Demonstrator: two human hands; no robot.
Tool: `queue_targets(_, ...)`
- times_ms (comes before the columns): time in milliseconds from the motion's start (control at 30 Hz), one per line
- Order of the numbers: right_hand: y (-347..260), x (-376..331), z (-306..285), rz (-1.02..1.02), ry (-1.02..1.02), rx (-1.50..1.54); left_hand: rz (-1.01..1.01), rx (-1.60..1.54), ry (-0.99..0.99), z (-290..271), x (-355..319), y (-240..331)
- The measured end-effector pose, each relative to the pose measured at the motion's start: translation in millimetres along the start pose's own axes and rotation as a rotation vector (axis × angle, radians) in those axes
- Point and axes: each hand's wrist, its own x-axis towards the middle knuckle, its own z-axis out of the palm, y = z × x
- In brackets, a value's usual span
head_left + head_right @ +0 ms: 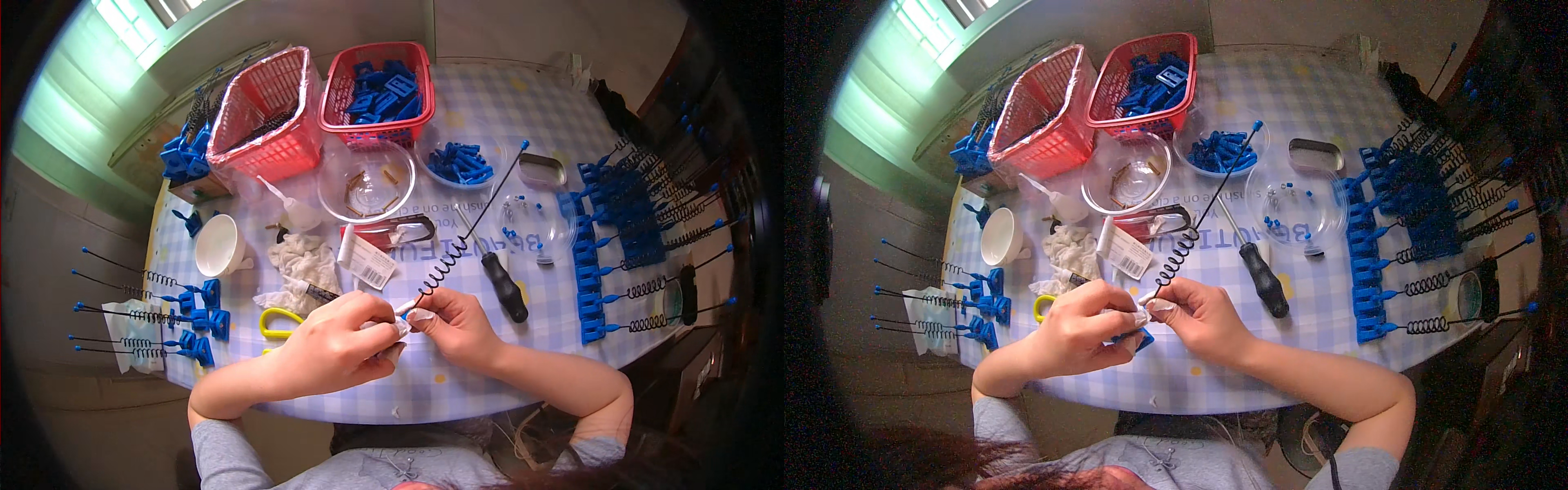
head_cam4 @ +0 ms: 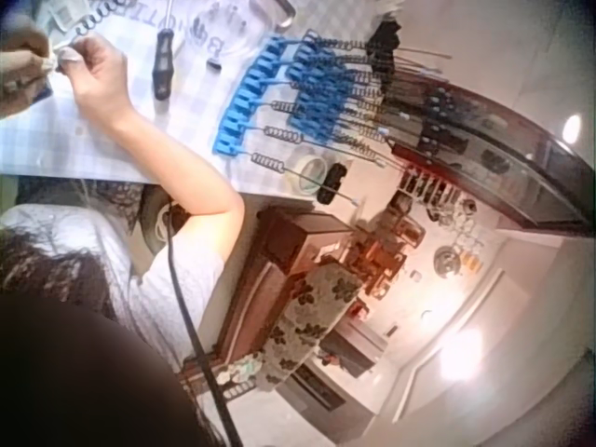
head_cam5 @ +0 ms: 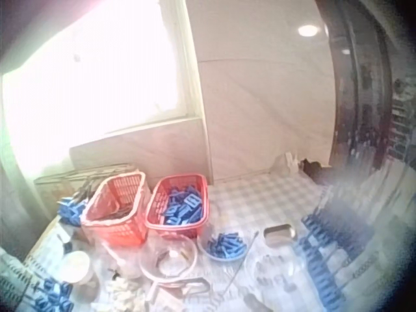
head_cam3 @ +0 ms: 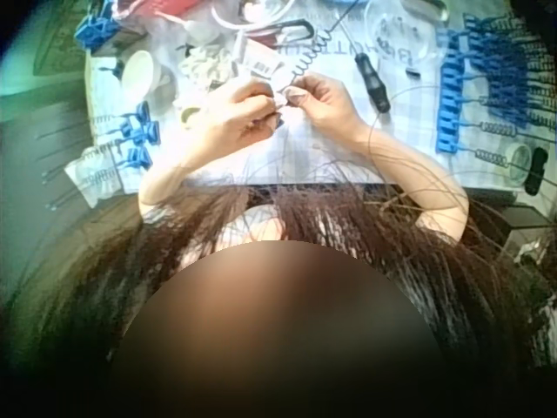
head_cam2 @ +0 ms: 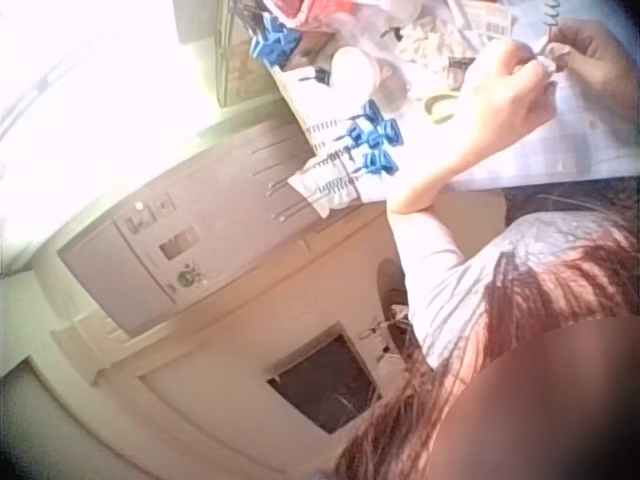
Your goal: The person assembles small blue plastic components with springs and metal rods, using glue and scissors.
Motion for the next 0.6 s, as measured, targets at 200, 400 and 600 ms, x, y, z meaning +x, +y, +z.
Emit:
queue_targets(200, 3.0, -1.8, 0.7, -0.109, -0.013, -0.101, -0.250, -0.201, -0.039, 3.3, -2.8, -8.7)
queue_targets(400, -1.1, -2.0, 2.6, -0.141, 0.001, -0.171, -0.408, -0.267, -0.095, -0.6, -0.2, -7.6)
queue_targets(600, 4.1, -2.2, 3.3, -0.164, 0.029, -0.145, -0.563, -0.468, -0.164, 0.1, -0.8, -17.5)
